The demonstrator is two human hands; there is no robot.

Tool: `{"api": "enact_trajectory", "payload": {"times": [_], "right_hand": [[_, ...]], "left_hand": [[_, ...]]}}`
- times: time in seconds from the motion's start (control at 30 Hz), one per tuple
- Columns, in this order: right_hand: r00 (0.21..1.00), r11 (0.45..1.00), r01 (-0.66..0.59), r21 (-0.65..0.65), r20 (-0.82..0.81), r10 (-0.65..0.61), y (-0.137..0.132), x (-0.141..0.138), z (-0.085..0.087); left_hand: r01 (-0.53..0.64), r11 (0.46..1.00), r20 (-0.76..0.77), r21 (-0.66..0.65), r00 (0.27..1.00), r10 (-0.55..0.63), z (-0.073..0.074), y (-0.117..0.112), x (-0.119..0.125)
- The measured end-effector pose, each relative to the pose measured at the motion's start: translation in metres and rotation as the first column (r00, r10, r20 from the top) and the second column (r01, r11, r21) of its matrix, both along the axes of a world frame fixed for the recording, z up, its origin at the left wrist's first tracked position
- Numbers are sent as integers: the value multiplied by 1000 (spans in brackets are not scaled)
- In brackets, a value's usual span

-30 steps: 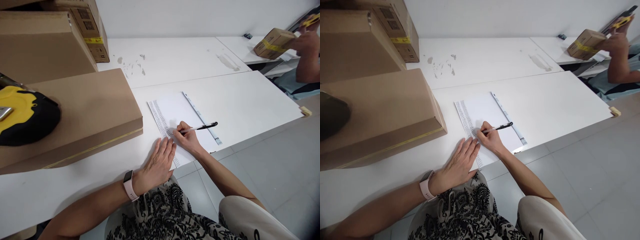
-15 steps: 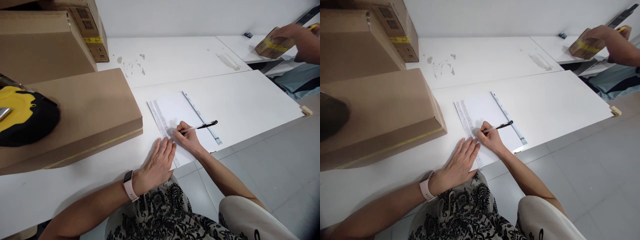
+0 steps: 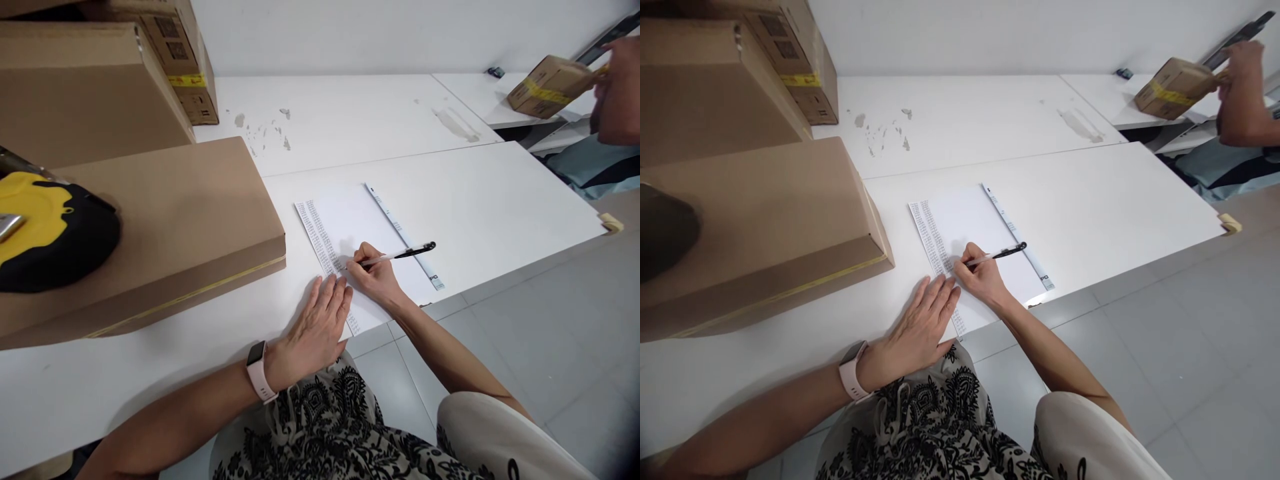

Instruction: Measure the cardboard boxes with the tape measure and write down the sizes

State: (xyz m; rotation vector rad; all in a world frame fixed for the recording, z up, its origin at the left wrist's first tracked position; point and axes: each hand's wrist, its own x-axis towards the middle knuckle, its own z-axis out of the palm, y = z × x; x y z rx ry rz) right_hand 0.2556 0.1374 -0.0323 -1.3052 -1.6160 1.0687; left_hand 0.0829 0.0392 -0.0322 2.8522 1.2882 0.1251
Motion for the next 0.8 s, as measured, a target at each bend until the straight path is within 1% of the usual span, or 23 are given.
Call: {"api": "enact_trajectory", "payload": {"times": [0.47,0.67,0.8], "right_hand": [[1000,1000,6,7,4,-6,1,3,-4],[999,1000,14,22,33,-15,1,2,0],[1000,1000,14,13,24,-15,0,1,2]], "left_hand": [[4,1000,0,3,1000,-4,0,0,-1],[-6,1000,-1,9,1000,6,1,-1,0],[-9,1000,-11,-6,1000,9,1,0,0]]}}
